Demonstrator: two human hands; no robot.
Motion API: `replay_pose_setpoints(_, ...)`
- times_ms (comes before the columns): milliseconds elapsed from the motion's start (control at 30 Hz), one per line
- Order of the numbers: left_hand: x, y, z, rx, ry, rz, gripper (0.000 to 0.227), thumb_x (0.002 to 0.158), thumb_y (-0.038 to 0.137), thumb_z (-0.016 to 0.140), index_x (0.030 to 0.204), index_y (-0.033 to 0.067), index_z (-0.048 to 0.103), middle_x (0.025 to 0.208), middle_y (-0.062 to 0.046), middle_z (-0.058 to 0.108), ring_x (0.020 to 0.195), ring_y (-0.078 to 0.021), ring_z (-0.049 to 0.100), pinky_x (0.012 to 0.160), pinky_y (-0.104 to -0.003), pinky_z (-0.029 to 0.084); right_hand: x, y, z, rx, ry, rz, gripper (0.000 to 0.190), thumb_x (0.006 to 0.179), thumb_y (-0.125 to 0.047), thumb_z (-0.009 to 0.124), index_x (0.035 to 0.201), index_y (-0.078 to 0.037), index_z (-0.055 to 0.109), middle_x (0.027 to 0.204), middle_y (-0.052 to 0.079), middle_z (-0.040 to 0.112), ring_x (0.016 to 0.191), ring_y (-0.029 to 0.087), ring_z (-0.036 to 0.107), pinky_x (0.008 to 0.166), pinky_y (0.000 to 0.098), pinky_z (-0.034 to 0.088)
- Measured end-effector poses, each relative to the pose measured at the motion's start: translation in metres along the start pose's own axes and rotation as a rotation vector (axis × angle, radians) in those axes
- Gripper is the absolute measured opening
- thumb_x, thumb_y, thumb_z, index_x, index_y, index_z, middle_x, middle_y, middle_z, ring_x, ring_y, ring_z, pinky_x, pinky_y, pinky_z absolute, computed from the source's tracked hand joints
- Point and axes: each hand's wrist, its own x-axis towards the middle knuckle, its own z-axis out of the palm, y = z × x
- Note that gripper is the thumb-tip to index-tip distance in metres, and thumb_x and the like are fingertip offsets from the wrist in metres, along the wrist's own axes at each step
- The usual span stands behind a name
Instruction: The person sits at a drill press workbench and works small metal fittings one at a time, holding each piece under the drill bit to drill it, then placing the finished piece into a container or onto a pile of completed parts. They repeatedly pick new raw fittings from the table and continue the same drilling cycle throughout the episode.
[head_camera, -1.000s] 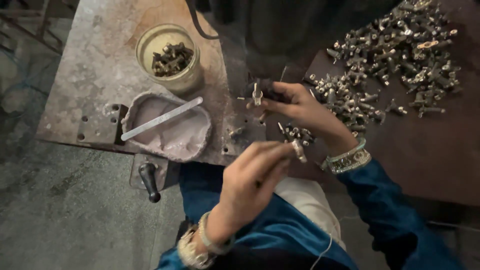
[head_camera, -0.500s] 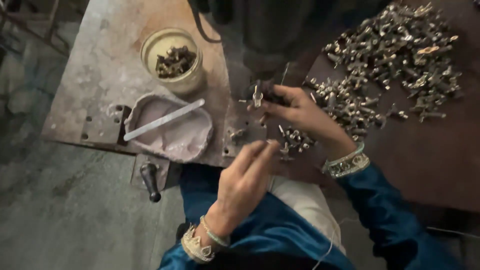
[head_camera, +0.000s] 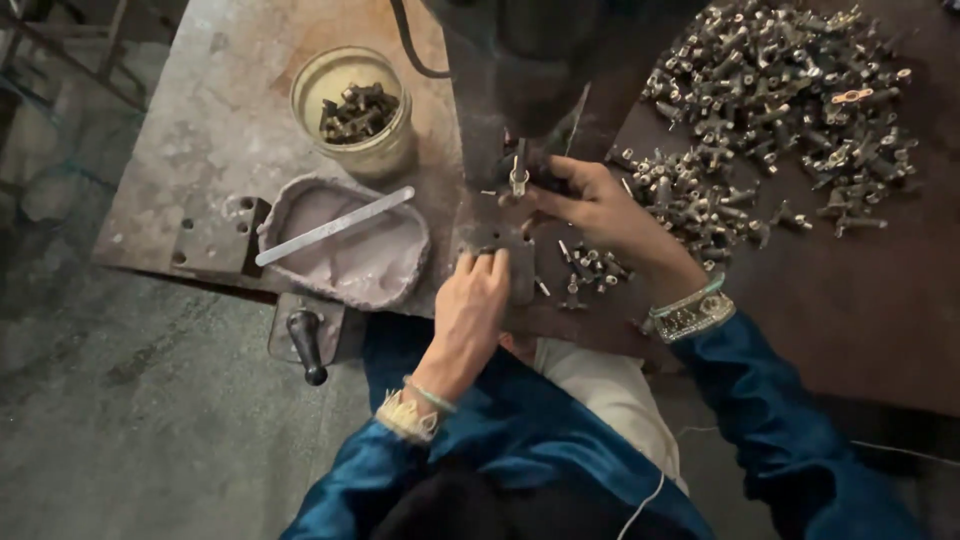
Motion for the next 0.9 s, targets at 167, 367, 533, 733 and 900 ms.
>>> replay_pose_setpoints(167,0.017,0.034,0.043,0.225,0.022,0.3,0.025,0.081,0.021,0.063,0.097,0.005,0.071,0.099,-0.007,0.07,0.112,-0.0258,0.058,0.094,-0.041,0.048,-0.003,0.009,0.002,-0.035,0.053,-0.028,0.031,0.107,-0.011,0.063,0.135,0.002,0.064,0.118,0.007,0.074,0.106,0.014,0.069,0.092,0.0294,0.057)
replay_pose_setpoints(367,0.008,0.042,0.049,0.366,0.089,0.471,0.034,0.083,0.026,0.062,0.105,0.0018,0.071,0.097,-0.008,0.067,0.106,-0.0247,0.057,0.089,-0.037,0.048,-0.002,0.008,0.011,0.006,0.101,-0.014,0.035,0.1,-0.012,0.064,0.134,-0.003,0.062,0.116,0.006,0.075,0.1,0.012,0.072,0.082,0.0287,0.059)
replay_pose_setpoints(533,-0.04,0.02,-0.014,-0.244,0.212,0.268,0.037,0.081,0.007,0.06,0.118,0.0019,0.067,0.112,-0.016,0.067,0.107,-0.0306,0.061,0.084,-0.038,0.053,-0.011,0.03,0.06,0.099,0.377,-0.139,0.025,0.106,-0.012,0.06,0.128,-0.002,0.065,0.115,0.005,0.074,0.094,0.012,0.07,0.081,0.0298,0.061)
replay_pose_setpoints(733,-0.045,-0.075,-0.081,-0.313,0.314,-0.061,0.034,0.077,-0.007,0.057,0.108,0.0033,0.066,0.109,-0.015,0.066,0.104,-0.0362,0.065,0.089,-0.043,0.055,-0.019,0.028,0.07,0.065,0.469,-0.125,0.02,0.109,-0.011,0.06,0.126,-0.002,0.067,0.114,0.007,0.072,0.09,0.013,0.068,0.08,0.0304,0.057)
replay_pose_setpoints(900,-0.037,-0.109,-0.062,-0.235,0.26,-0.114,0.024,0.081,-0.006,0.059,0.102,0.0028,0.067,0.104,-0.016,0.064,0.097,-0.0362,0.065,0.081,-0.043,0.054,-0.014,0.021,0.064,0.115,0.507,-0.144,0.024,0.109,-0.011,0.058,0.13,-0.003,0.064,0.12,0.007,0.071,0.096,0.012,0.067,0.08,0.0309,0.058)
